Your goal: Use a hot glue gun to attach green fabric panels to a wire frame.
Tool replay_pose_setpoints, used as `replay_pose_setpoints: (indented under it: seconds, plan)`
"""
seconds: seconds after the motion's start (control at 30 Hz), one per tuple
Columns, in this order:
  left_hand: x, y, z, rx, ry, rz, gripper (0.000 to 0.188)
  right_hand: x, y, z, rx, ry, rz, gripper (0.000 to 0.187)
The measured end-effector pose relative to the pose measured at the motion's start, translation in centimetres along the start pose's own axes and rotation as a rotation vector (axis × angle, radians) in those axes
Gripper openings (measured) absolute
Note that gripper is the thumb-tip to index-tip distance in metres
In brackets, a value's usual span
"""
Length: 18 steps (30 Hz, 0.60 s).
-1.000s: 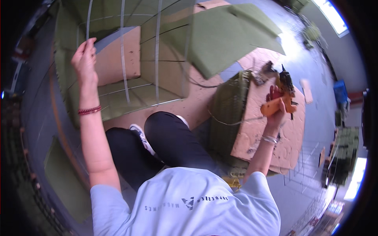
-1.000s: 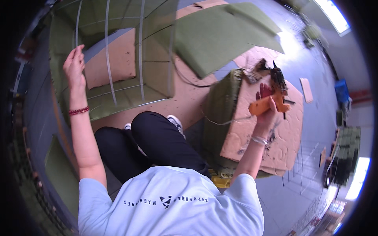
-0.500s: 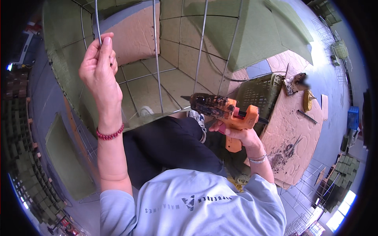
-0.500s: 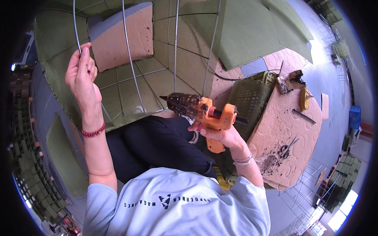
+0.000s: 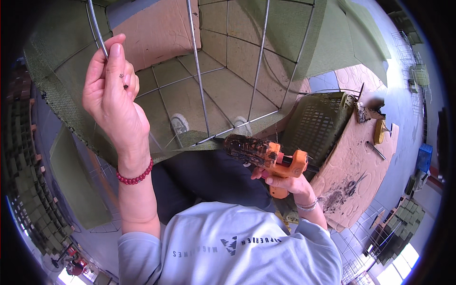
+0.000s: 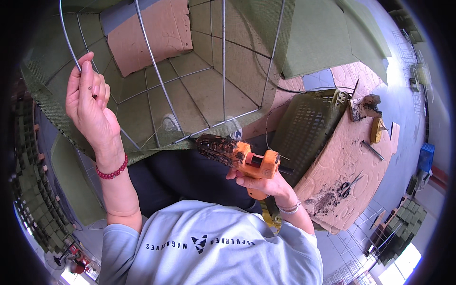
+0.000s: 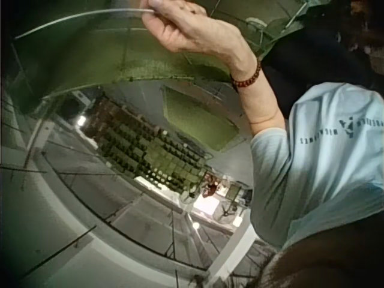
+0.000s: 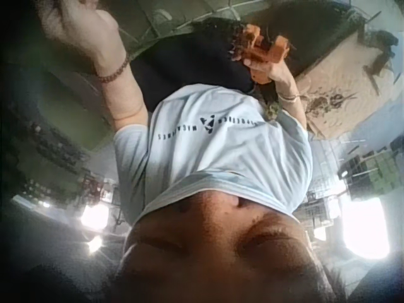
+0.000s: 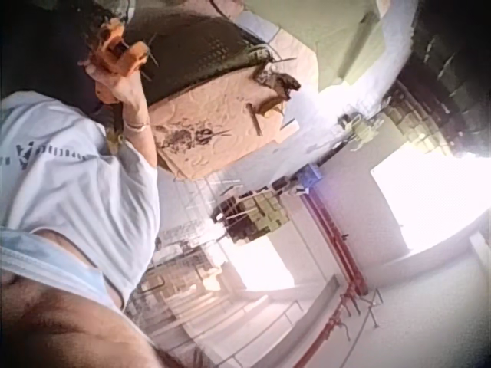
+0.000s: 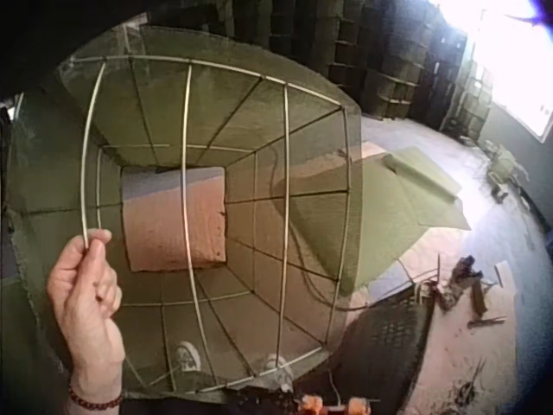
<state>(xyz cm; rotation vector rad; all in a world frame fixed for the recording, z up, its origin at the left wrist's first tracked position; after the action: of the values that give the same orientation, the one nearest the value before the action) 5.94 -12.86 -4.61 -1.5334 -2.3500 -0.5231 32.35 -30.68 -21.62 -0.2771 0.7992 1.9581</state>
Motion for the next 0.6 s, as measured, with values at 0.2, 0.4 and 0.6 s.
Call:
replay_pose_setpoints:
  seconds: [0.2,0.4,0.6]
  plan:
    - [-0.9,0.8,-0.2,0.002,0.005,0.029,0.021,0.3,0.9,-0.1,-0.027,0.035,0.029,0.022]
    - [-1.5,1.6,-0.1,-0.061,-0.014,0.083,0.020,0.5,1.8,-0.8,-0.102,0.098,0.067,0.035]
    - [-1.2,2.0,-0.3,-0.104,0.014,0.076,0.017,0.4,1.7,-1.0,-0.055,0.046,0.029,0.016]
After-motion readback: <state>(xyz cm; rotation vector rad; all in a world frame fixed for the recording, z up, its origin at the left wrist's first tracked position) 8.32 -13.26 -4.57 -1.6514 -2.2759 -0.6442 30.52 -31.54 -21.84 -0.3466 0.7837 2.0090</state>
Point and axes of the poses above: each hand's wrist, its own x-axis towards the middle knuckle, its own y-axis out of the palm, z = x × y, the point moved 9 cm from there along x, towards the middle knuckle, and after that the axes turned 8 degrees about y, right-handed, at the moved point
